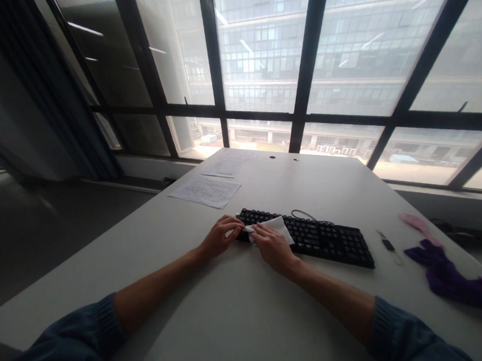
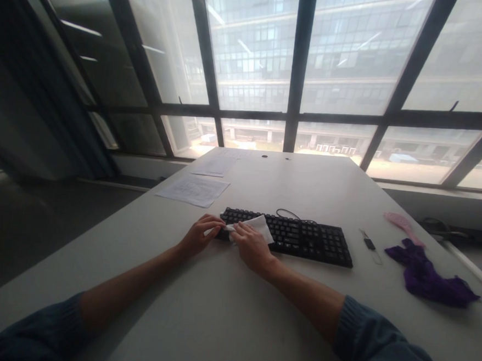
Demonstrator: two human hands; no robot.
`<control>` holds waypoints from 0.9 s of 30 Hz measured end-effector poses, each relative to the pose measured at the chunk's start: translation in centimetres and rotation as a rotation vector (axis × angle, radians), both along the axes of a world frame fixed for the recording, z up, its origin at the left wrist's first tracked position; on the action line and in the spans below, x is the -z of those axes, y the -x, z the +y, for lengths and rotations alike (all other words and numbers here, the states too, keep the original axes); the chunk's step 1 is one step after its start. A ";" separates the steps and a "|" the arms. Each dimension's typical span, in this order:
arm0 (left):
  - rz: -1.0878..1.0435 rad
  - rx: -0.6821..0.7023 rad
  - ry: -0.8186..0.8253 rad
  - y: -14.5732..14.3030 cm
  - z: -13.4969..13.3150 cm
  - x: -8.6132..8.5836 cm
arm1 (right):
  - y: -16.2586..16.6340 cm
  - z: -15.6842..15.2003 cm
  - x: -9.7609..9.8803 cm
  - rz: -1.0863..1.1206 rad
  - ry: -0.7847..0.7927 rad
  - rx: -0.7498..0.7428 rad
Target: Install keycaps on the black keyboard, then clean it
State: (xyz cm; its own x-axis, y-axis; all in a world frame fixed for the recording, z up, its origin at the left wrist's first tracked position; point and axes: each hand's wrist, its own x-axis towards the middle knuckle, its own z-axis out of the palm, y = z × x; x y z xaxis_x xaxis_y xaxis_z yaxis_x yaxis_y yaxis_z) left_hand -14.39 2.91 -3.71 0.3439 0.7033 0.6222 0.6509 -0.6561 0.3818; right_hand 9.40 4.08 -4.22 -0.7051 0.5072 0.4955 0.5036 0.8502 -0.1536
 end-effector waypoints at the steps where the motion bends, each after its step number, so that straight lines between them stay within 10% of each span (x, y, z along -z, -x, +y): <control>1: 0.003 -0.001 0.002 0.0 0.0 0.0 | 0.1 0.0 0.1 -0.003 -0.011 0.006; 27: -0.014 -0.003 0.017 0.1 0.0 0.1 | 0.3 0.2 0.7 -0.019 -0.039 0.161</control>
